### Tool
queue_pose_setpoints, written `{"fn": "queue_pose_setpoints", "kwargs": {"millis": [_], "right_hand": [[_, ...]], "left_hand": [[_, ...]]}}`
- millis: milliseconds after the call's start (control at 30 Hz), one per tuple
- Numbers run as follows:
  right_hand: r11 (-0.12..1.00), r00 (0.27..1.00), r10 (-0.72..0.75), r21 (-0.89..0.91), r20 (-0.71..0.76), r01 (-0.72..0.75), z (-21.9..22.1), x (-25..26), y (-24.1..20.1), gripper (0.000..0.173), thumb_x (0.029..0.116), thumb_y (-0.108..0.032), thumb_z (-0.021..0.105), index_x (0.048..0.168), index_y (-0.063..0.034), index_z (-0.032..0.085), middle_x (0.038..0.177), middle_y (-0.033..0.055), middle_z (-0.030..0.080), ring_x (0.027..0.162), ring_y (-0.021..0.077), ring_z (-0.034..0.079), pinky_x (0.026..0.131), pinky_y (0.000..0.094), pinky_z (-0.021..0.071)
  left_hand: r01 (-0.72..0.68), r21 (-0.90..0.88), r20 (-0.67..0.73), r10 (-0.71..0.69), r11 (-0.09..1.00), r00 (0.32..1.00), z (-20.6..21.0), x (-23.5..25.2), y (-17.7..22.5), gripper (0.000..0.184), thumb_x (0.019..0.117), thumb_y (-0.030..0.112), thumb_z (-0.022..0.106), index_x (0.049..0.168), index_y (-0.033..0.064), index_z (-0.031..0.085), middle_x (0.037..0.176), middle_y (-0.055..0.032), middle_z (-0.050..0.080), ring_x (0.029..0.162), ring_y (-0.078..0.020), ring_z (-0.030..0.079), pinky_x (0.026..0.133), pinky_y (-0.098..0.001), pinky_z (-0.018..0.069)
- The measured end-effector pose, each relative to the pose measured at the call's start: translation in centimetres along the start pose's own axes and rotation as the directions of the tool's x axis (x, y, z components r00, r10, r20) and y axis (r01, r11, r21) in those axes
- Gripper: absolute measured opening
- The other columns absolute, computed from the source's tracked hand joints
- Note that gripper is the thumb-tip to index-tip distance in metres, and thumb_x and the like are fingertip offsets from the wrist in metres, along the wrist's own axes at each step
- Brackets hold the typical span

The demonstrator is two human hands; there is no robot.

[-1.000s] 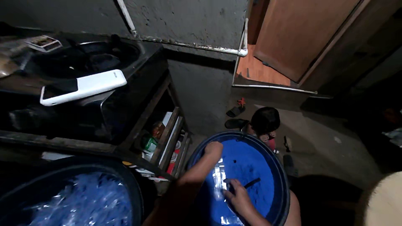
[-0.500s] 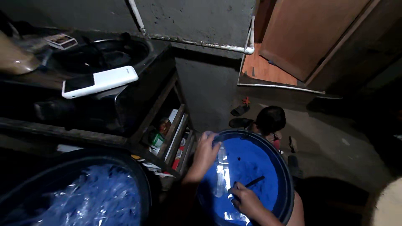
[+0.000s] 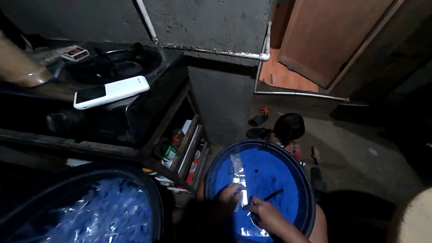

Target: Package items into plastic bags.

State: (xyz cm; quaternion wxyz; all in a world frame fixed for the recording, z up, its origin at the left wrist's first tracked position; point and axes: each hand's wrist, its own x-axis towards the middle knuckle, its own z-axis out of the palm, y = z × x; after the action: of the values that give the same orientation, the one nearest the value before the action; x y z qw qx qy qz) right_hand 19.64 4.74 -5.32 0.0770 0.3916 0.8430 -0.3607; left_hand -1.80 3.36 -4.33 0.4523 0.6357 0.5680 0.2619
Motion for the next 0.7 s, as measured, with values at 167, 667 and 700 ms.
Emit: {"fn": "queue_pose_setpoints", "kwargs": {"millis": [167,667,700], "right_hand": [[1.0,1.0,0.013,-0.027,-0.001,-0.013,0.4,0.2,-0.2,0.021,0.0954,-0.009,0.062,0.112,-0.0031,0.074,0.122,0.0198,0.063,0.11,0.0353,0.065,0.094,0.0522,0.0542],[1.0,1.0,-0.007,0.03,-0.016,0.007,-0.9,-1.2,0.4,0.03,0.0942,-0.008,0.065,0.123,-0.0116,0.074,0.125,0.0187,0.063,0.111,0.0349,0.064,0.096,0.0541,0.0538],[1.0,1.0,-0.007,0.0,-0.003,0.007,-0.1,-0.8,0.5,0.031,0.0936,-0.009,0.066,0.123,-0.0116,0.073,0.126,0.0194,0.062,0.109,0.0358,0.065,0.093,0.0547,0.0547]], "left_hand": [[0.064,-0.031,-0.039,-0.065,0.997,0.997,-1.0,-0.4,0.8,0.03,0.1036,0.021,0.054,0.126,0.0058,0.068,0.123,-0.0138,0.066,0.107,-0.0193,0.065,0.097,-0.0354,0.0519],[0.087,-0.216,0.097,-0.067,0.972,0.993,1.7,0.0,1.1,0.035,0.1046,0.018,0.049,0.134,0.0042,0.061,0.13,-0.0163,0.063,0.113,-0.0217,0.064,0.098,-0.04,0.0517],[0.075,-0.234,0.072,-0.06,0.969,0.996,1.6,0.1,1.1,0.035,0.1044,0.018,0.05,0.134,0.004,0.061,0.129,-0.016,0.064,0.112,-0.0211,0.065,0.098,-0.0396,0.0524]]}}
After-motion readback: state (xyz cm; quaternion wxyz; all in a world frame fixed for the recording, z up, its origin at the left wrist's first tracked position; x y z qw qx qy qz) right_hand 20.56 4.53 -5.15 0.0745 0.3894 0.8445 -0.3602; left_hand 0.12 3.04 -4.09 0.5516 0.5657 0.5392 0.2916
